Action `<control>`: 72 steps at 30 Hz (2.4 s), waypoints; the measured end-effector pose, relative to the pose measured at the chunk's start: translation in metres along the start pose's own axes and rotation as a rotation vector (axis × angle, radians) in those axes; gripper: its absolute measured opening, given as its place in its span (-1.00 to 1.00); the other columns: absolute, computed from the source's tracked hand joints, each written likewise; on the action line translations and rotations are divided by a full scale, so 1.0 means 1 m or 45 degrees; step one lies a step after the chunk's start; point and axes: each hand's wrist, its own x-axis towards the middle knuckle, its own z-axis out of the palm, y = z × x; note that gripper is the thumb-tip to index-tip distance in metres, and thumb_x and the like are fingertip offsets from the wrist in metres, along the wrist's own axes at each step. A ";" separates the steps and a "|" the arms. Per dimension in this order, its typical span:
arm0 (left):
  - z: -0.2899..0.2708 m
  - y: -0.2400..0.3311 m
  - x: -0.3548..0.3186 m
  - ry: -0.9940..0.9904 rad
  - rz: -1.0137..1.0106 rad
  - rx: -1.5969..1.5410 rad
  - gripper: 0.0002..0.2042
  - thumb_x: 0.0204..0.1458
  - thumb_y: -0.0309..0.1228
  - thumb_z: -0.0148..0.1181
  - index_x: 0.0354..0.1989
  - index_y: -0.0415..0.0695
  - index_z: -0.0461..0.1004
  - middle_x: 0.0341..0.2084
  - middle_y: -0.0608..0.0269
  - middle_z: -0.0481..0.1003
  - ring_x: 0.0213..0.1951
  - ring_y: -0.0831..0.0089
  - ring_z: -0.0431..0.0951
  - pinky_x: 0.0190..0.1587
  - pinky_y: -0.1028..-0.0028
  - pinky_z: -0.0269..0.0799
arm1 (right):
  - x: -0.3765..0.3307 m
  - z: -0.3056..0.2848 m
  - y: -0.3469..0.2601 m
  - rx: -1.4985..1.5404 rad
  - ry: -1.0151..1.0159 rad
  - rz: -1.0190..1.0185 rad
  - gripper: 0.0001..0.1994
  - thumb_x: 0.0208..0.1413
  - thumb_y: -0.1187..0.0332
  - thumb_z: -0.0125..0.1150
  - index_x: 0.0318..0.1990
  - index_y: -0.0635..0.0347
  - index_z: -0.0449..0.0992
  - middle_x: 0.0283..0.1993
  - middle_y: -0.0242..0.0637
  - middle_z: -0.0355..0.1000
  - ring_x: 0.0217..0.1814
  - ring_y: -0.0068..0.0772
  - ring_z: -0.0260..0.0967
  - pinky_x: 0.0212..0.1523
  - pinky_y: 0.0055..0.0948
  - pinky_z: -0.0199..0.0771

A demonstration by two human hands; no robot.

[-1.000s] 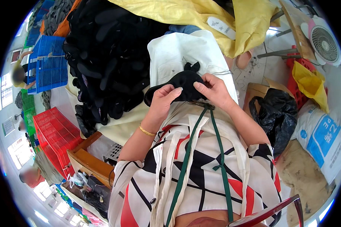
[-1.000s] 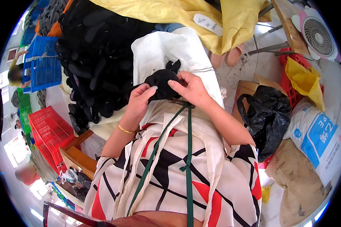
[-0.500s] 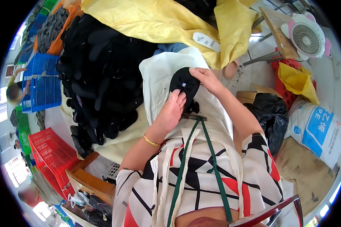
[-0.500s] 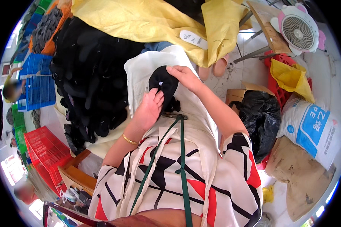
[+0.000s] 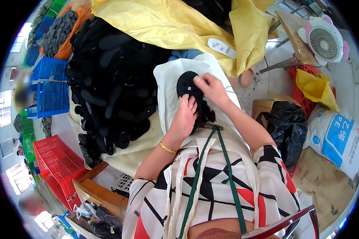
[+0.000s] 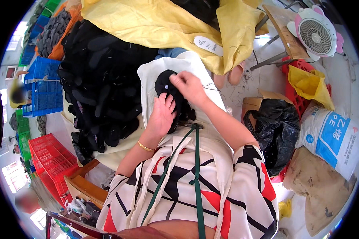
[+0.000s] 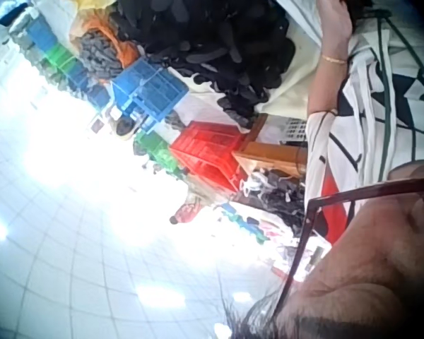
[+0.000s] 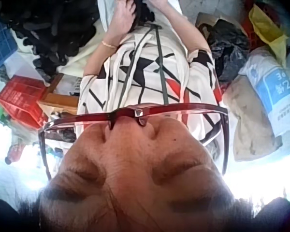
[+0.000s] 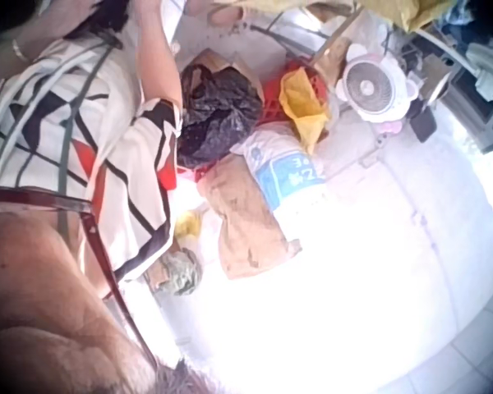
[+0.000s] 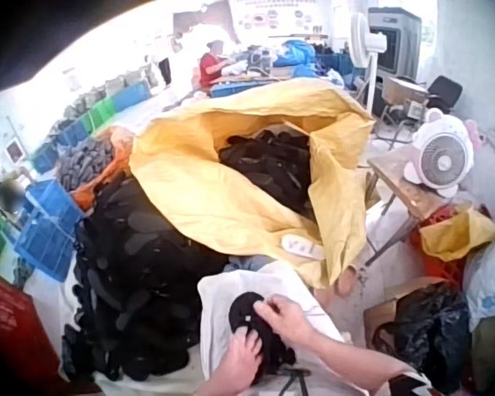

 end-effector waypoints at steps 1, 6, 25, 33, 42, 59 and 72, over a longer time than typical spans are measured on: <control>-0.001 0.002 0.001 -0.021 0.028 -0.003 -0.19 0.31 0.23 -0.38 0.52 -0.06 -0.37 0.52 0.07 -0.26 0.52 0.14 -0.29 0.46 0.06 -0.43 | -0.005 0.006 -0.002 -0.070 -0.084 -0.036 -0.68 0.22 0.16 0.28 -0.30 0.31 0.52 -0.43 -0.23 0.45 -0.40 -0.47 0.35 -0.34 -0.40 0.42; -0.018 0.012 0.005 0.232 -0.019 -0.158 -0.30 0.32 0.06 -0.09 0.46 -0.13 -0.03 0.40 0.01 0.13 0.41 0.16 0.13 0.36 0.18 0.10 | 0.000 0.026 0.011 0.402 -0.241 0.109 -0.82 0.23 0.30 0.28 -0.30 0.21 0.48 -0.42 -0.54 0.36 -0.37 -0.70 0.21 -0.33 -0.58 0.33; -0.097 0.111 0.058 0.169 0.572 1.742 -0.88 -0.06 -0.45 0.33 -0.31 -0.10 0.61 -0.32 0.32 0.45 -0.16 0.41 0.41 -0.17 0.46 0.35 | 0.046 0.068 0.008 0.068 -0.460 0.100 -0.70 0.18 0.20 0.29 -0.35 0.32 0.49 -0.43 -0.24 0.41 -0.44 -0.42 0.30 -0.35 -0.40 0.38; -0.105 0.106 0.065 0.159 0.517 1.733 -0.90 -0.07 -0.48 0.30 -0.34 -0.11 0.59 -0.36 0.32 0.43 -0.20 0.43 0.39 -0.22 0.47 0.32 | 0.033 0.086 0.028 0.323 -0.232 -0.114 -0.85 0.19 0.40 0.26 -0.34 0.29 0.49 -0.43 -0.26 0.40 -0.40 -0.42 0.32 -0.31 -0.45 0.38; -0.117 0.094 0.054 0.186 0.641 1.666 -0.84 0.00 -0.54 0.26 -0.22 -0.13 0.58 -0.31 0.32 0.46 -0.18 0.47 0.45 -0.17 0.52 0.38 | 0.025 0.054 -0.006 -0.086 -0.395 -0.031 -0.71 0.09 0.23 0.38 -0.47 0.24 0.47 -0.44 -0.18 0.42 -0.39 -0.22 0.36 -0.31 -0.32 0.40; -0.101 0.046 0.030 0.446 0.544 1.083 -0.91 0.14 -0.53 0.22 -0.22 -0.21 0.60 -0.41 0.39 0.51 -0.41 0.66 0.43 -0.32 0.63 0.36 | 0.179 -0.100 -0.107 0.239 0.128 -0.244 -0.58 0.30 0.01 0.08 -0.24 0.26 0.58 -0.41 -0.40 0.42 -0.34 -0.57 0.37 -0.18 -0.52 0.40; -0.046 0.027 0.116 -0.172 0.793 2.216 -0.73 -0.17 -0.52 0.28 -0.21 -0.12 0.55 -0.19 0.15 0.50 -0.09 0.09 0.47 -0.03 0.19 0.43 | 0.008 -0.060 0.035 0.224 -0.201 0.315 -0.72 0.26 0.19 0.25 -0.18 0.29 0.57 -0.36 -0.42 0.47 -0.33 -0.67 0.37 -0.26 -0.58 0.44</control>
